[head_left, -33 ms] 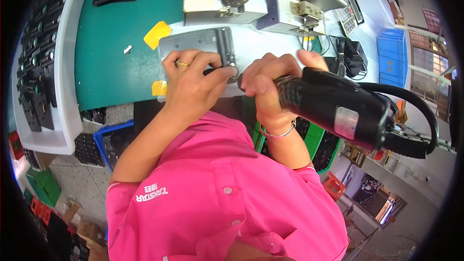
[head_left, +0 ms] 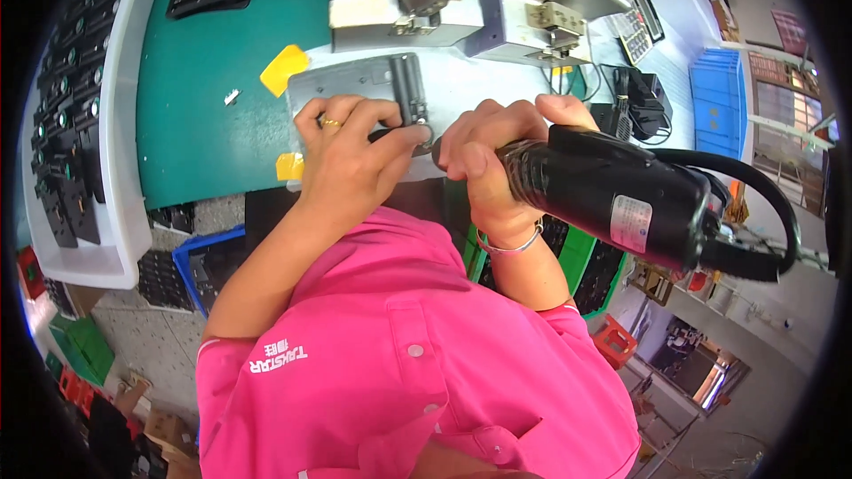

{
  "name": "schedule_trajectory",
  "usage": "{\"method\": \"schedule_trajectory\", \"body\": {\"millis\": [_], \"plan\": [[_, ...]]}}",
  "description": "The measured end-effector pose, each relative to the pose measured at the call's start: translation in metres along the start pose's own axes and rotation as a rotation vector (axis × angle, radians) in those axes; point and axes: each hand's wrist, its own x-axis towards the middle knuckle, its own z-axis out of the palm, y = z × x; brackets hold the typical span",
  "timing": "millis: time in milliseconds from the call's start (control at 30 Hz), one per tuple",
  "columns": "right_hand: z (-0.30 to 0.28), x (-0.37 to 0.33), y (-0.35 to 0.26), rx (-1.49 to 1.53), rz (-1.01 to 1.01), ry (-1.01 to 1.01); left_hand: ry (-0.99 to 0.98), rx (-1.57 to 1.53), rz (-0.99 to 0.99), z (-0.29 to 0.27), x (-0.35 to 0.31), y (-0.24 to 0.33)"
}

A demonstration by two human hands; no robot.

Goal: The person assembles plastic housings by fastening screws into them with an electric screwdriver.

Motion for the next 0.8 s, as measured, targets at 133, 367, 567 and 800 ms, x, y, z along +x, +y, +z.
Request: {"method": "schedule_trajectory", "body": {"millis": [133,367,567,800], "plan": [[-0.019,0.017,-0.010,0.321,-0.101,0.358,-0.036,-0.006,0.012,0.000,-0.001,-0.002],[-0.083,0.071,-0.007,0.023,-0.347,0.527,-0.034,-0.018,0.030,-0.005,0.005,0.002],[-0.085,0.081,0.005,0.044,-0.302,0.533,-0.031,0.004,0.039,-0.002,0.004,0.001],[-0.088,0.082,0.011,0.033,-0.291,0.489,-0.034,0.013,0.032,-0.002,0.006,0.003]]}}
